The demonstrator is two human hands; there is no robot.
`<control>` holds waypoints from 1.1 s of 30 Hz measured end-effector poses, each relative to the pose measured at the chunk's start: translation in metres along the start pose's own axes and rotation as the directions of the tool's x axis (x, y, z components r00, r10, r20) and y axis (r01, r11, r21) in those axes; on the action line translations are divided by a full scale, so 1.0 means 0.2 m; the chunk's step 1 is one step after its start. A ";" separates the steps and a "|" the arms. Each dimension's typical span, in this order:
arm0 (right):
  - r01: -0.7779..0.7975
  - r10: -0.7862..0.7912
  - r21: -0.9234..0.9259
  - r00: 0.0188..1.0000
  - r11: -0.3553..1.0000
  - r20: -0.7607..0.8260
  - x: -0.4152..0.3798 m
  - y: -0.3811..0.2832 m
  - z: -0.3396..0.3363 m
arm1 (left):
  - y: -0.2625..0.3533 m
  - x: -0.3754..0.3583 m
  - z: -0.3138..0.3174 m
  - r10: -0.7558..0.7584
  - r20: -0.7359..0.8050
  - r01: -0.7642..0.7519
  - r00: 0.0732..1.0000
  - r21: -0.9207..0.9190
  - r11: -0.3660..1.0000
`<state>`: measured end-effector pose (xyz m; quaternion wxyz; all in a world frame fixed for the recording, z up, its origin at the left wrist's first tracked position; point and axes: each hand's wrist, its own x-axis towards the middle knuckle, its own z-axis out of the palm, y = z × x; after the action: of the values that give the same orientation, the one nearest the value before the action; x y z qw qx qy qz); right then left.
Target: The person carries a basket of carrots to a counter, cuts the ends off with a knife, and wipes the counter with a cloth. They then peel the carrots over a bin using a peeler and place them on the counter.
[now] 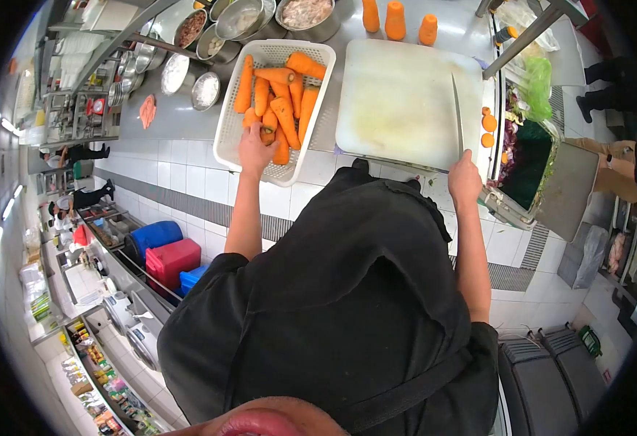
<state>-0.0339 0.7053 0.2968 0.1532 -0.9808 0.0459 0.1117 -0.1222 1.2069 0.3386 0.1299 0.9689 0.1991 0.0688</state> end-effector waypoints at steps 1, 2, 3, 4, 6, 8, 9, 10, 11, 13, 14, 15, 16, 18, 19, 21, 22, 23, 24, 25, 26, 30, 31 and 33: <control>-0.005 0.005 -0.003 1.000 1.000 0.002 0.00 -0.01 -0.01 | 0.00 -0.01 -0.01 -0.040 0.036 0.041 0.999 -0.025 0.999; -0.010 0.010 -0.008 1.000 1.000 0.004 -0.01 -0.01 -0.02 | 0.00 -0.02 -0.02 -0.040 0.034 0.041 0.999 -0.028 0.999; -0.009 0.009 -0.012 1.000 1.000 0.003 -0.01 -0.01 -0.02 | 0.01 -0.02 -0.03 -0.115 0.161 0.133 0.980 -0.107 0.985; -0.020 0.020 -0.010 1.000 1.000 0.008 0.00 -0.02 -0.02 | 0.01 -0.03 -0.04 -0.173 0.291 0.229 0.941 -0.171 0.958; -0.038 0.038 -0.014 0.999 0.999 0.020 -0.02 -0.01 -0.01 | 0.08 -0.12 0.02 -0.194 0.296 0.226 0.935 -0.076 0.971; -0.035 0.035 -0.010 0.999 0.999 0.023 0.00 -0.02 -0.01 | 0.13 -0.14 0.06 -0.221 0.288 0.225 0.932 0.021 0.974; -0.033 0.034 -0.008 0.999 0.999 0.023 0.00 -0.02 0.00 | 0.13 -0.11 0.08 -0.275 0.360 0.257 0.892 0.099 0.961; -0.034 0.034 -0.004 0.999 0.999 0.020 0.00 -0.02 0.00 | 0.14 -0.10 0.08 -0.331 0.426 0.281 0.842 0.177 0.943; -0.033 0.033 -0.004 0.999 0.999 0.017 0.00 -0.01 0.00 | 0.12 -0.11 0.07 -0.333 0.426 0.285 0.841 0.175 0.943; -0.022 0.022 -0.008 1.000 1.000 0.015 0.01 0.00 -0.01 | 0.05 -0.11 -0.01 -0.200 0.302 0.212 0.932 -0.008 0.977; -0.021 0.022 -0.009 1.000 1.000 0.019 0.01 0.00 0.00 | -0.04 -0.09 -0.06 -0.238 0.372 0.342 0.897 -0.245 0.907; -0.024 0.024 -0.009 0.999 1.000 0.026 0.01 0.01 0.00 | -0.13 -0.09 -0.11 -0.256 0.455 0.467 0.853 -0.447 0.763; -0.012 0.012 -0.001 1.000 1.000 0.027 0.01 0.02 0.00 | -0.10 -0.09 -0.28 -0.236 0.502 0.530 0.832 -0.594 0.605; 0.003 -0.003 0.010 1.000 1.000 0.026 0.02 0.01 0.00 | -0.10 -0.11 -0.50 -0.157 0.508 0.515 0.847 -0.711 0.479; -0.003 0.003 0.005 1.000 1.000 0.027 0.02 0.01 -0.01 | -0.12 -0.11 -0.56 -0.105 0.479 0.471 0.872 -0.759 0.449; -0.017 0.017 -0.001 0.999 1.000 0.027 0.01 0.01 -0.01 | -0.08 -0.10 -0.62 -0.046 0.450 0.426 0.892 -0.803 0.416; -0.013 0.013 0.009 1.000 1.000 0.029 0.01 0.01 0.00 | -0.03 -0.09 -0.64 0.029 0.415 0.360 0.909 -0.821 0.444; -0.014 0.014 0.016 1.000 1.000 0.027 0.02 0.02 -0.01 | 0.03 -0.07 -0.62 0.111 0.379 0.291 0.919 -0.838 0.461; -0.033 0.033 0.004 0.999 0.999 0.015 0.02 0.02 -0.03 | 0.10 -0.05 -0.57 0.132 0.384 0.290 0.914 -0.845 0.449; -0.007 0.006 0.047 1.000 0.999 0.022 0.02 0.02 -0.05 | 0.20 -0.04 -0.49 0.215 0.383 0.258 0.898 -0.856 0.449; 0.012 -0.014 0.087 1.000 0.996 0.026 0.01 0.02 -0.07 | 0.32 -0.03 -0.40 0.303 0.382 0.227 0.873 -0.868 0.441; 0.031 -0.029 0.265 1.000 0.964 -0.010 -0.01 -0.01 -0.10 | 0.83 -0.03 0.13 0.558 0.263 -0.055 0.787 -0.871 0.488; 0.042 -0.042 0.264 0.999 0.964 -0.007 -0.02 -0.04 -0.12 | 0.95 -0.04 0.21 0.608 0.240 -0.186 0.757 -0.813 0.552; 0.065 -0.065 0.249 0.998 0.966 -0.009 -0.03 -0.08 -0.14 | 1.08 -0.05 0.34 0.679 0.217 -0.325 0.701 -0.750 0.576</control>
<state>-0.0323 0.7132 0.3285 0.2788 -0.9548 0.0273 0.0997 -0.0383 0.9963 0.3326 0.4829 0.8552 -0.1727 -0.0749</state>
